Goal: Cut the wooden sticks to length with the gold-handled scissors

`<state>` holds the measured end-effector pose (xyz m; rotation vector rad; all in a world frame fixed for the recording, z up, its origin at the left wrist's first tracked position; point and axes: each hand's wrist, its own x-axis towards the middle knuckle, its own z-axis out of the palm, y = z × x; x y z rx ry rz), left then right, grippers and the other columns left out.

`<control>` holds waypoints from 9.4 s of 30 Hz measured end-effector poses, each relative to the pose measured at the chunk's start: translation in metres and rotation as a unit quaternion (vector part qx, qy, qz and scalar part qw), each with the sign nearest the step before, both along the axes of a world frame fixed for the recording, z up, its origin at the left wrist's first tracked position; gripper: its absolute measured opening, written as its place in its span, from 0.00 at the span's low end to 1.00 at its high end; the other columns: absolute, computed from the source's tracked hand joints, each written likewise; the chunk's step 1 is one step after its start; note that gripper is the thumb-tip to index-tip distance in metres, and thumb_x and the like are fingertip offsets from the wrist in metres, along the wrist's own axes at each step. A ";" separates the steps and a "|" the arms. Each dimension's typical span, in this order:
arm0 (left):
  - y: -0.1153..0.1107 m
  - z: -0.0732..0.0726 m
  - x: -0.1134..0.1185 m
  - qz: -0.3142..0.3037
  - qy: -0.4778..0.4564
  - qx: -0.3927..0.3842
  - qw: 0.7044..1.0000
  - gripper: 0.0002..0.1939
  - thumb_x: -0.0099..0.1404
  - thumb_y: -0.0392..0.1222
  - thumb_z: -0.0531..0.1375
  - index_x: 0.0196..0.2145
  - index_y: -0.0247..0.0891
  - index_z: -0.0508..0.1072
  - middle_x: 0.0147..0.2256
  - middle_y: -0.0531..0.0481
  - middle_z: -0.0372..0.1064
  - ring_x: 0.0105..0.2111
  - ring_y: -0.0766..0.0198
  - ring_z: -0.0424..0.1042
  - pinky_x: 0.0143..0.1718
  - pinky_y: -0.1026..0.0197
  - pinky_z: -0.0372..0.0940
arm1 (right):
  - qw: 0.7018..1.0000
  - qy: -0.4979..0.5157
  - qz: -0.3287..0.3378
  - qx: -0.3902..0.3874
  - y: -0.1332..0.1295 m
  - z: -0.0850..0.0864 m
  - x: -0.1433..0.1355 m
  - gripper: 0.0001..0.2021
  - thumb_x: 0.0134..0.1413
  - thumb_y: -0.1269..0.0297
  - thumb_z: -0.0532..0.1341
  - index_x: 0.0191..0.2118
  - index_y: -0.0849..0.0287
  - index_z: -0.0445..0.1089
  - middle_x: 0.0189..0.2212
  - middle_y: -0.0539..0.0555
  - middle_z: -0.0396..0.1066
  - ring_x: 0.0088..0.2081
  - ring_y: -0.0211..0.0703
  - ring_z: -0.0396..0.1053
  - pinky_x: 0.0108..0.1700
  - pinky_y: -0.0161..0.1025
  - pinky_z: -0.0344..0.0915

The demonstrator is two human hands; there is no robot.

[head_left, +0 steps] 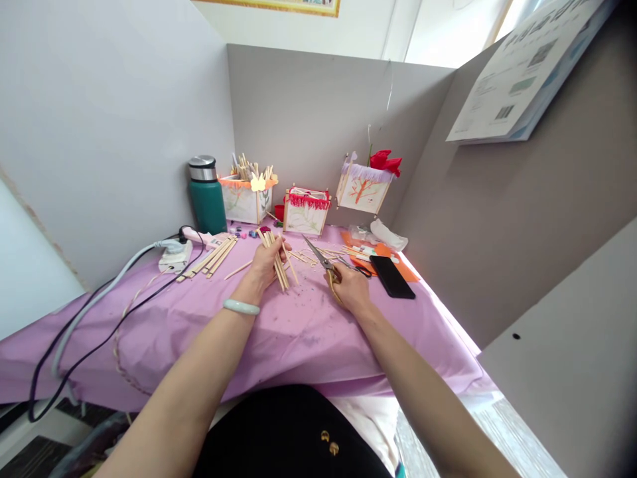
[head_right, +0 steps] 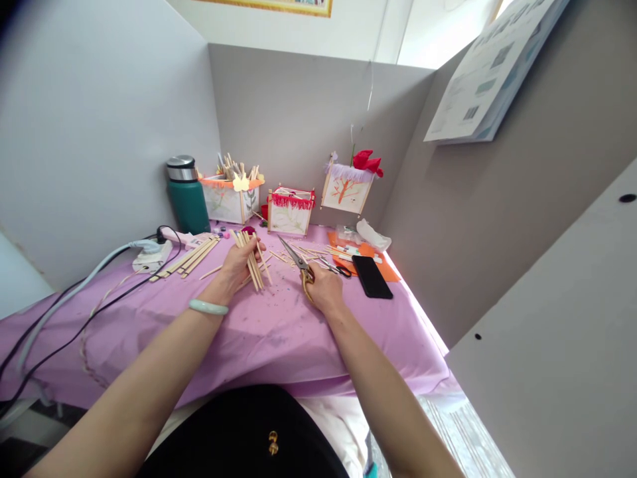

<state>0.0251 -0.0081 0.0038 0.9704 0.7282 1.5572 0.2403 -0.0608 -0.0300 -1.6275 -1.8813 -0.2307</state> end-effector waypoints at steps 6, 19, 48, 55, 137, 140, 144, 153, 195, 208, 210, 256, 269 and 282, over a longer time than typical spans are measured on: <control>0.005 -0.002 -0.001 0.030 -0.021 0.020 0.999 0.12 0.58 0.45 0.66 0.30 0.32 0.71 0.26 0.49 0.73 0.19 0.73 0.66 0.21 0.69 0.63 | 0.996 0.074 0.048 -0.001 0.000 0.001 0.000 0.14 0.55 0.52 0.60 0.41 0.53 0.73 0.30 0.50 0.76 0.32 0.43 0.71 0.34 0.35 0.60; -0.008 0.002 0.000 -0.146 0.035 0.006 0.989 0.11 0.59 0.39 0.65 0.37 0.29 0.72 0.37 0.37 0.77 0.29 0.61 0.78 0.28 0.64 0.72 | 0.889 0.406 0.207 -0.054 0.000 0.008 -0.009 0.19 0.47 0.51 0.63 0.44 0.56 0.68 0.23 0.46 0.67 0.22 0.36 0.65 0.22 0.32 0.62; -0.022 0.010 -0.001 -0.352 0.270 0.010 0.896 0.27 0.52 0.44 0.69 0.50 0.33 0.76 0.29 0.45 0.75 0.15 0.74 0.58 0.16 0.68 0.47 | 0.795 0.520 0.298 -0.088 -0.010 0.022 -0.007 0.20 0.49 0.53 0.64 0.45 0.56 0.62 0.14 0.38 0.58 0.14 0.32 0.53 0.16 0.29 0.54; -0.023 0.004 0.003 -0.380 0.291 -0.033 0.877 0.27 0.51 0.40 0.69 0.51 0.33 0.76 0.26 0.50 0.72 0.15 0.75 0.55 0.16 0.67 0.46 | 0.814 0.501 0.278 -0.099 -0.008 0.019 -0.012 0.22 0.46 0.52 0.66 0.44 0.56 0.64 0.18 0.39 0.59 0.14 0.30 0.53 0.16 0.29 0.52; -0.005 -0.001 -0.005 -0.201 0.042 -0.015 0.979 0.22 0.53 0.36 0.66 0.46 0.30 0.72 0.20 0.59 0.59 0.12 0.77 0.48 0.13 0.69 0.42 | 0.998 -0.042 -0.017 -0.044 -0.004 0.005 -0.005 0.12 0.61 0.56 0.55 0.45 0.52 0.71 0.34 0.52 0.76 0.34 0.45 0.71 0.34 0.37 0.55; -0.004 -0.001 -0.005 -0.200 0.043 -0.016 0.979 0.21 0.53 0.36 0.66 0.46 0.30 0.72 0.20 0.59 0.60 0.12 0.77 0.48 0.13 0.69 0.42 | 0.998 -0.041 -0.013 -0.048 -0.005 0.005 -0.005 0.12 0.61 0.55 0.56 0.45 0.52 0.70 0.36 0.52 0.76 0.36 0.45 0.71 0.34 0.36 0.56; -0.006 0.000 -0.005 -0.196 0.039 -0.024 0.980 0.20 0.52 0.34 0.65 0.45 0.30 0.72 0.20 0.59 0.60 0.12 0.77 0.49 0.13 0.70 0.42 | 0.997 -0.046 -0.010 -0.057 -0.006 0.006 -0.004 0.12 0.60 0.55 0.56 0.46 0.52 0.70 0.37 0.51 0.76 0.37 0.45 0.71 0.35 0.36 0.56; -0.008 0.001 -0.005 -0.191 0.048 -0.027 0.980 0.23 0.52 0.34 0.66 0.47 0.30 0.71 0.19 0.59 0.60 0.12 0.77 0.49 0.13 0.69 0.41 | 0.997 -0.054 -0.019 -0.047 -0.005 0.005 -0.003 0.13 0.63 0.55 0.52 0.44 0.52 0.72 0.34 0.52 0.76 0.35 0.44 0.71 0.34 0.37 0.55; 0.003 0.016 -0.045 0.079 0.339 -0.035 0.937 0.13 0.50 0.36 0.66 0.36 0.33 0.78 0.21 0.50 0.68 0.20 0.65 0.65 0.21 0.65 0.55 | 0.998 -0.030 -0.036 -0.037 -0.003 0.004 -0.004 0.13 0.61 0.55 0.54 0.44 0.53 0.72 0.34 0.52 0.77 0.34 0.44 0.71 0.34 0.36 0.56; 0.015 0.015 -0.027 0.160 0.738 -0.038 0.654 0.19 0.59 0.55 0.61 0.38 0.37 0.77 0.40 0.32 0.75 0.42 0.46 0.74 0.35 0.58 0.63 | 0.999 -0.008 -0.034 -0.038 0.000 0.001 -0.002 0.12 0.60 0.55 0.55 0.43 0.51 0.72 0.34 0.50 0.77 0.35 0.43 0.72 0.34 0.35 0.56; 0.014 0.010 -0.023 0.128 0.753 -0.045 0.643 0.22 0.52 0.58 0.65 0.35 0.37 0.77 0.39 0.32 0.75 0.42 0.45 0.74 0.35 0.59 0.63 | 0.999 -0.007 -0.032 -0.040 0.000 0.001 -0.003 0.12 0.61 0.55 0.55 0.43 0.51 0.72 0.34 0.50 0.77 0.35 0.43 0.72 0.34 0.35 0.56; -0.013 0.009 0.000 -0.144 0.192 -0.066 0.969 0.10 0.58 0.42 0.61 0.22 0.34 0.70 0.11 0.56 0.52 0.11 0.73 0.50 0.14 0.68 0.45 | 0.999 -0.037 -0.026 -0.024 -0.001 0.002 -0.004 0.11 0.61 0.56 0.55 0.44 0.52 0.71 0.37 0.51 0.77 0.36 0.43 0.72 0.34 0.36 0.54; -0.018 0.011 0.000 -0.117 0.174 -0.050 0.977 0.08 0.55 0.40 0.62 0.23 0.34 0.69 0.11 0.58 0.54 0.11 0.75 0.48 0.14 0.67 0.41 | 0.995 -0.068 -0.062 -0.036 -0.001 0.003 -0.003 0.14 0.63 0.54 0.53 0.49 0.52 0.69 0.41 0.52 0.76 0.40 0.45 0.72 0.37 0.37 0.57; -0.014 0.007 0.002 -0.081 0.196 -0.053 0.976 0.10 0.54 0.38 0.61 0.18 0.34 0.68 0.10 0.58 0.51 0.10 0.75 0.48 0.15 0.66 0.42 | 0.993 -0.085 -0.066 -0.056 0.002 0.003 -0.003 0.15 0.64 0.54 0.51 0.46 0.53 0.71 0.37 0.54 0.77 0.37 0.45 0.72 0.37 0.37 0.56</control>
